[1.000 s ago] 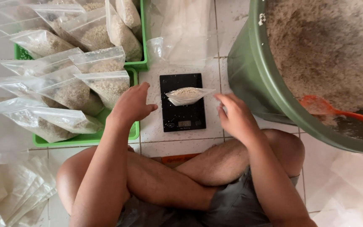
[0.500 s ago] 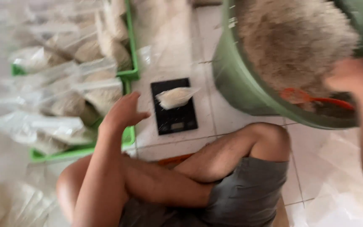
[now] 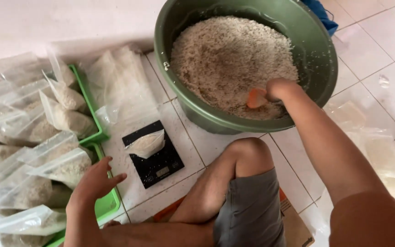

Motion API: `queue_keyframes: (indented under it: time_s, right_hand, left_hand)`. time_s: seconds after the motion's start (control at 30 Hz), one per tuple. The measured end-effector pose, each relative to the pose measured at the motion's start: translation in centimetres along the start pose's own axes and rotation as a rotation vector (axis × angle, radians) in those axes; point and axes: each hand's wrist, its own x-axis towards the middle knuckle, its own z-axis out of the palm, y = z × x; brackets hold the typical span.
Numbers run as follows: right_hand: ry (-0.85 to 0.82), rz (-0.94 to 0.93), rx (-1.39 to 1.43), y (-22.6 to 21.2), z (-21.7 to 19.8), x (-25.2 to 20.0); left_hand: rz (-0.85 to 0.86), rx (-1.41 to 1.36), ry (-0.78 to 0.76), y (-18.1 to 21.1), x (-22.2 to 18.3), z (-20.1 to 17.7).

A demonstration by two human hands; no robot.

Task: Scooping grains from a large container into small plastic bags, weighing them on a digital scale, and organizing them in a tray.

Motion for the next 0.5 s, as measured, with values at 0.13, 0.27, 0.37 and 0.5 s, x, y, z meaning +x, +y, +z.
queue_keyframes:
  time_s: [0.13,0.27,0.37,0.5]
  right_hand:
    - [0.238,-0.068,0.197,-1.3,-2.3,-3.1]
    - [0.343,-0.211,0.336,-2.9,-4.7,-4.7]
    - [0.121,-0.095,0.302,-5.5,-8.1,-7.9]
    - [0.119,-0.189,0.498,-8.4,-7.2,-6.7]
  left_hand:
    - [-0.041,0.014,-0.022,0.3,-0.6,-0.3]
    - [-0.062,0.024,-0.049,0.8,-0.9,-0.5]
    - [-0.058,0.033,-0.03,0.6,-0.5,-0.1]
    - [-0.051,0.054,-0.026,0.3,-0.3,0.1]
